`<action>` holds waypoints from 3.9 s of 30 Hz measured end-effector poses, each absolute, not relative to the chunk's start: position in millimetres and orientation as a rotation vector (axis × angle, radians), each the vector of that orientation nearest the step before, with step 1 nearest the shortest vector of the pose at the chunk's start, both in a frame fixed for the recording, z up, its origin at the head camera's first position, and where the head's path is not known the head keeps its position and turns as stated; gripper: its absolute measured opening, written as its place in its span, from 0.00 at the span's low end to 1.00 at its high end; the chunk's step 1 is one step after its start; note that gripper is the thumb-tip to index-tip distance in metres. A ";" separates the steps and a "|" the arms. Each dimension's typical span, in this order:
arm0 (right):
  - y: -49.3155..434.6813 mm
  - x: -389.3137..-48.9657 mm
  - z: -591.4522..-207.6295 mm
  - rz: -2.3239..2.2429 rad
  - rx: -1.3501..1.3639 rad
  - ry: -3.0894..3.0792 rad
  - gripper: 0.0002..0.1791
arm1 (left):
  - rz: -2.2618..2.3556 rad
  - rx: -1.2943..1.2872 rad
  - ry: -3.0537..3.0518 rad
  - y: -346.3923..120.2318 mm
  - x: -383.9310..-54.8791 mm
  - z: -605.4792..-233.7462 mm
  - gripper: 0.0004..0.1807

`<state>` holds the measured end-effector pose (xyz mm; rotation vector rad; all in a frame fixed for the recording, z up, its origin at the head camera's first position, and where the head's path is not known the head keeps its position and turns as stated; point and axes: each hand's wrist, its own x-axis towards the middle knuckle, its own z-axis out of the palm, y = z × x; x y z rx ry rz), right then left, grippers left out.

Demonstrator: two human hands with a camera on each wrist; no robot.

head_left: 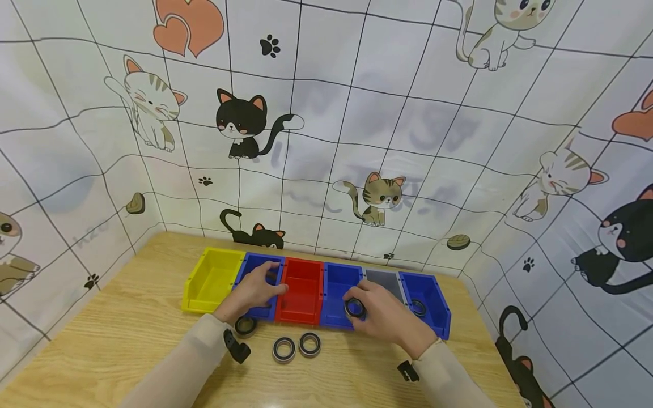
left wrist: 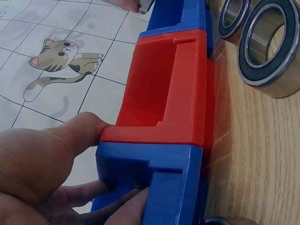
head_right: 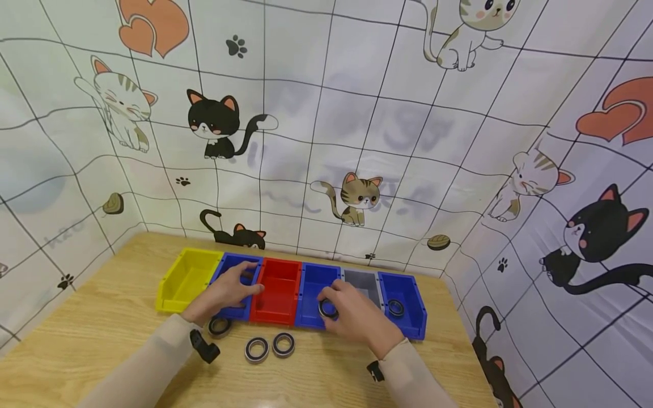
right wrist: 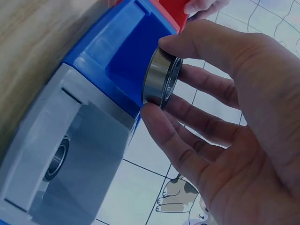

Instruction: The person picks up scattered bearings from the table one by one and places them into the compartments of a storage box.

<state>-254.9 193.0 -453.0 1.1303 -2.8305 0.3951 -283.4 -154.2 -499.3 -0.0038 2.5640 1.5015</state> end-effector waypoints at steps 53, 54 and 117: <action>150.3 -324.1 -496.7 -0.069 1.099 -2.902 0.22 | 1.511 -0.004 2.569 -153.2 -283.2 -501.9 0.44; 150.7 -323.7 -496.2 -0.058 1.103 -2.898 0.22 | 1.513 -0.002 2.569 -153.5 -283.3 -502.2 0.44; 211.4 -303.8 -485.4 1.624 -0.011 -2.942 0.40 | 1.238 0.107 2.885 -146.2 -270.2 -490.8 0.44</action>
